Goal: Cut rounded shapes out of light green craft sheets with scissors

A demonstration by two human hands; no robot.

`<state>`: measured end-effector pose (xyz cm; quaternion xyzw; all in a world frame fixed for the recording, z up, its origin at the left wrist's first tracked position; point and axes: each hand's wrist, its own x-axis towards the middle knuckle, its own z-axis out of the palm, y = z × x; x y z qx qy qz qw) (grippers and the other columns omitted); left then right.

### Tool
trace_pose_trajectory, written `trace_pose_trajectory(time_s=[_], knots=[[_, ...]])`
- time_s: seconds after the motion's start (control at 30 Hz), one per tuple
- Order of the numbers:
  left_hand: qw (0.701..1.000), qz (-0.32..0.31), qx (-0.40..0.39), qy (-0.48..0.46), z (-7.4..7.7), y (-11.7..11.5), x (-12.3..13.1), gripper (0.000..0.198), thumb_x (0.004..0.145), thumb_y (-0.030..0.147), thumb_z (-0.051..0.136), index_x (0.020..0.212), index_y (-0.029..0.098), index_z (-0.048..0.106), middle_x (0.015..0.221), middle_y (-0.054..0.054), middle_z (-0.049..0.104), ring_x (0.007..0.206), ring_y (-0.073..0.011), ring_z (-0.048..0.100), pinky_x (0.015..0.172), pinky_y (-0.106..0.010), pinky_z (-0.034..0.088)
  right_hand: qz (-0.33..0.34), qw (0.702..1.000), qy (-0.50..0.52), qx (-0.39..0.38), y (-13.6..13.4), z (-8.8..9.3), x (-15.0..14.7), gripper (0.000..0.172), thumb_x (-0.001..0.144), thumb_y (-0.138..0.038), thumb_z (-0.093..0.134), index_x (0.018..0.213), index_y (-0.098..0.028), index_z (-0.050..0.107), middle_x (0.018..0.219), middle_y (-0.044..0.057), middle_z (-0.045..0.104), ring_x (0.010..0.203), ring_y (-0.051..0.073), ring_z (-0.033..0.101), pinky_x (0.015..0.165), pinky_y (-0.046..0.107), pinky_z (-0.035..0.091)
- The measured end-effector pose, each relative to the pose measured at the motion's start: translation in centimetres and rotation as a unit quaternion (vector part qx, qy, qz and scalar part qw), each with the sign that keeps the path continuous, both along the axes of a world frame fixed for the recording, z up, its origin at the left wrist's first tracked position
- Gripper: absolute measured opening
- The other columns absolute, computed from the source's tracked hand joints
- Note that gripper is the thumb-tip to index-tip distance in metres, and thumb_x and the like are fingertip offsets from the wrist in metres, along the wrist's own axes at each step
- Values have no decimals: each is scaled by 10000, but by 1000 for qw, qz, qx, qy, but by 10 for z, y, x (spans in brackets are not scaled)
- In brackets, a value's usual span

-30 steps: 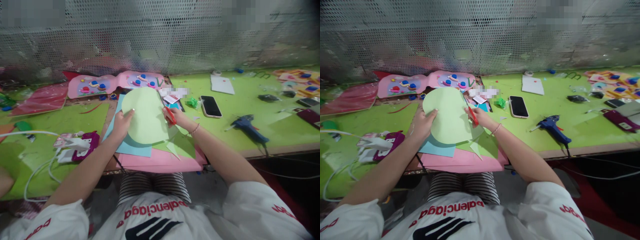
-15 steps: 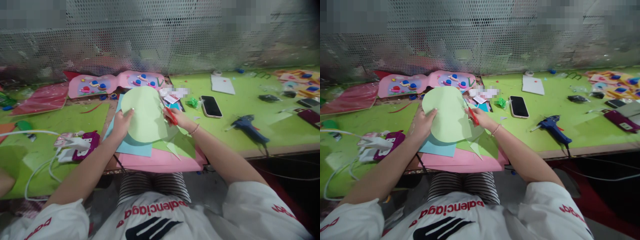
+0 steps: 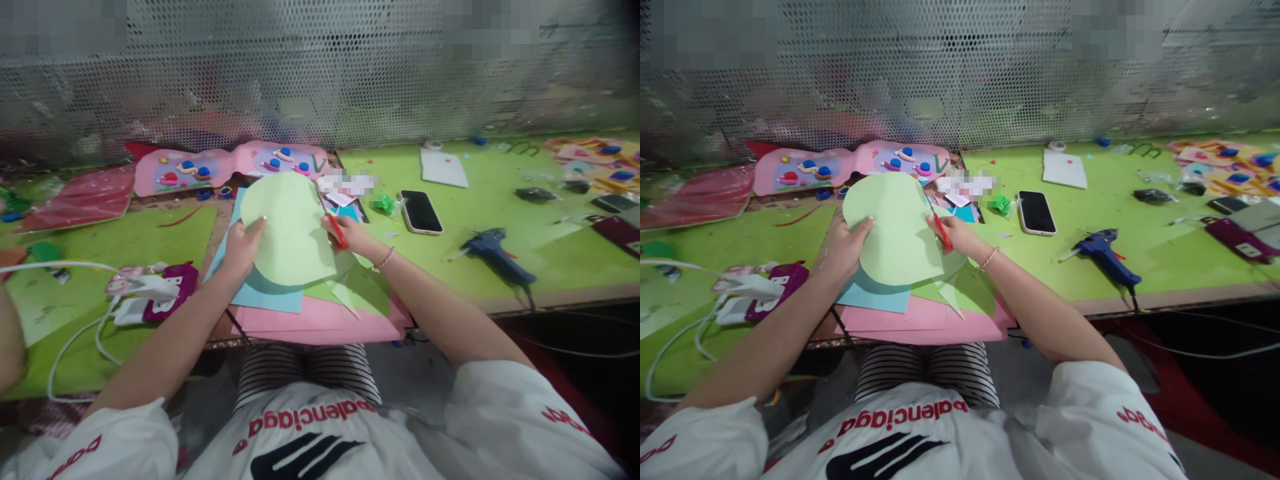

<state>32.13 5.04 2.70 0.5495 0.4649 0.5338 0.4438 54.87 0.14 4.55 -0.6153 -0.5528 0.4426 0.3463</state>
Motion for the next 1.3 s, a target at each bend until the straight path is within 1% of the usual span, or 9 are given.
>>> trace_pose_trajectory(time_s=[0.1, 0.2, 0.3, 0.43, 0.6, 0.83, 1.07, 1.2, 1.3], knots=[[1000, 1, 27, -3, -2, 2, -1, 416, 745, 441, 695, 1037, 150, 643, 825, -76, 720, 764, -224, 696, 723, -343, 595, -6, 1000, 4, -1, 0, -1, -1, 510, 903, -618, 488, 634, -187, 439, 482, -19, 478, 388, 108, 507, 422, 227, 399], [998, 24, 54, 10, -6, 6, -3, 414, 761, 427, 687, 1079, 168, 628, 925, -84, 725, 814, -224, 699, 771, -347, 589, -12, 1000, 4, 20, 1, -4, 0, 525, 898, -663, 443, 682, -185, 456, 514, -31, 468, 425, 102, 506, 460, 228, 409], [997, 34, 65, 28, -10, 8, -5, 415, 778, 444, 671, 1087, 170, 629, 998, -96, 722, 854, -230, 700, 795, -351, 582, -24, 996, -59, 55, 3, -7, 1, 534, 878, -693, 436, 719, -185, 456, 574, -28, 489, 495, 94, 482, 506, 225, 388], [996, 25, 69, 58, -11, 6, -5, 425, 792, 498, 645, 1045, 157, 659, 987, -105, 729, 902, -251, 696, 805, -358, 576, -35, 985, -161, 57, 5, -7, 2, 506, 893, -661, 441, 735, -181, 467, 670, 4, 547, 581, 112, 475, 554, 243, 357], [993, 15, 77, 83, -6, 0, -4, 423, 814, 514, 612, 1014, 148, 683, 1008, -112, 730, 931, -254, 691, 839, -363, 563, -23, 972, -229, 54, 5, -5, -2, 450, 922, -604, 448, 747, -188, 454, 774, 50, 603, 671, 145, 506, 605, 258, 361], [991, 22, 81, 104, -1, -5, -3, 412, 825, 494, 604, 1011, 136, 686, 1010, -119, 733, 950, -255, 690, 826, -344, 559, -44, 951, -303, 50, 6, -7, -5, 432, 932, -594, 436, 778, -191, 450, 894, 117, 654, 747, 200, 564, 636, 283, 383], [994, 16, 53, 91, -4, -8, -2, 452, 809, 537, 601, 1003, 139, 690, 967, -116, 736, 907, -257, 694, 828, -372, 568, -51, 954, -287, 67, 9, -9, -4, 417, 935, -564, 459, 745, -193, 438, 817, 83, 628, 693, 174, 526, 617, 278, 365], [997, 15, 30, 63, -3, -9, 0, 458, 787, 541, 623, 1004, 142, 680, 963, -116, 731, 908, -263, 692, 829, -388, 575, -39, 974, -216, 54, 9, -6, -5, 425, 928, -552, 474, 707, -191, 433, 704, 21, 560, 631, 143, 475, 591, 273, 345], [999, 16, -3, 38, -2, -9, 1, 451, 768, 535, 646, 980, 138, 675, 907, -117, 729, 859, -266, 698, 782, -389, 589, -35, 984, -171, 44, 7, -2, -6, 423, 911, -545, 495, 690, -189, 439, 633, -14, 491, 592, 129, 436, 566, 269, 333]])
